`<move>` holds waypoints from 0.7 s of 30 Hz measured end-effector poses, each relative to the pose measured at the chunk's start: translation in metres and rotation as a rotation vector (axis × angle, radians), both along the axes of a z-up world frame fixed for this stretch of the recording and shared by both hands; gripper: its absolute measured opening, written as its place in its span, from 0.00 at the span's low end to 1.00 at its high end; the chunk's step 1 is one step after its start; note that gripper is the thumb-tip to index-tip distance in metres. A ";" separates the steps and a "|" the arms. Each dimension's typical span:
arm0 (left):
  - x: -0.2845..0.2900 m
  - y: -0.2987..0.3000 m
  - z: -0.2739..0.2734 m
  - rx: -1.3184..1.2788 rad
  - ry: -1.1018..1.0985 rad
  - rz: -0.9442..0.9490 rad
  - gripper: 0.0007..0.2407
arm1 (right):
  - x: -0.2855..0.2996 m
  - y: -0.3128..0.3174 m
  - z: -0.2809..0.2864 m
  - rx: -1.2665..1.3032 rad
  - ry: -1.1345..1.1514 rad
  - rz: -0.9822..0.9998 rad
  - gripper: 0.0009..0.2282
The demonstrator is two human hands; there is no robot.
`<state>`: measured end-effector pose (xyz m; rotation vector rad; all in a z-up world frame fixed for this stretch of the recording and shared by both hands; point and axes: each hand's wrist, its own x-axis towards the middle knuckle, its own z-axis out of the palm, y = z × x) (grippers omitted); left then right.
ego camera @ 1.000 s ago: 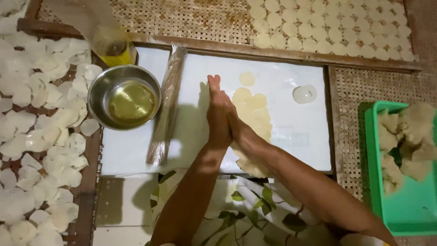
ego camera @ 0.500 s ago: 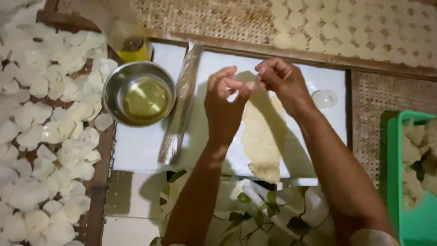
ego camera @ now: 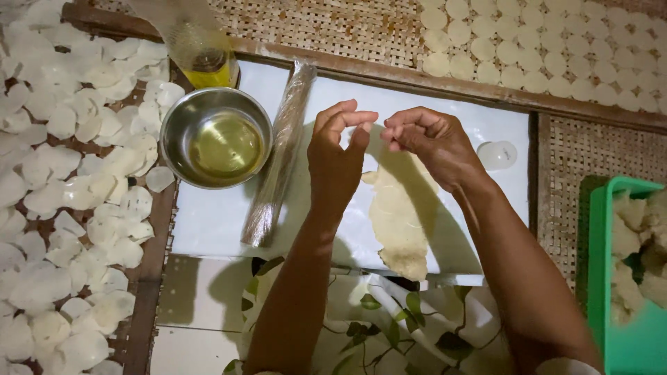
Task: Rolling out dough and cutting it into small circular shapes for food preparation.
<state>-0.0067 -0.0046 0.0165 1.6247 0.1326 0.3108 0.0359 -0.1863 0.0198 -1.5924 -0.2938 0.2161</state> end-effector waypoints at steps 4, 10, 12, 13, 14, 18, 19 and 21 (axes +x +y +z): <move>0.002 -0.003 -0.001 0.056 0.028 -0.029 0.08 | 0.002 -0.015 0.004 -0.065 -0.026 -0.067 0.05; 0.007 -0.007 -0.005 0.138 -0.087 -0.030 0.12 | 0.031 -0.057 0.005 -0.282 -0.045 -0.125 0.07; 0.003 -0.008 -0.016 0.216 -0.163 -0.011 0.15 | 0.030 -0.067 0.008 -0.411 -0.019 -0.125 0.09; 0.004 -0.008 -0.014 0.058 -0.145 -0.021 0.11 | 0.033 -0.069 0.014 -0.441 -0.020 -0.129 0.12; 0.005 -0.008 -0.011 -0.099 -0.127 -0.031 0.10 | 0.037 -0.072 0.021 -0.470 -0.021 -0.133 0.16; 0.005 -0.005 -0.004 0.044 -0.130 -0.004 0.16 | 0.050 -0.094 -0.006 -0.466 -0.015 -0.028 0.05; 0.008 -0.005 0.000 0.041 -0.058 -0.010 0.15 | 0.053 -0.094 -0.009 -0.554 -0.085 -0.022 0.02; 0.010 -0.003 0.004 0.040 0.009 -0.010 0.14 | 0.064 -0.095 -0.021 -0.637 -0.162 -0.013 0.02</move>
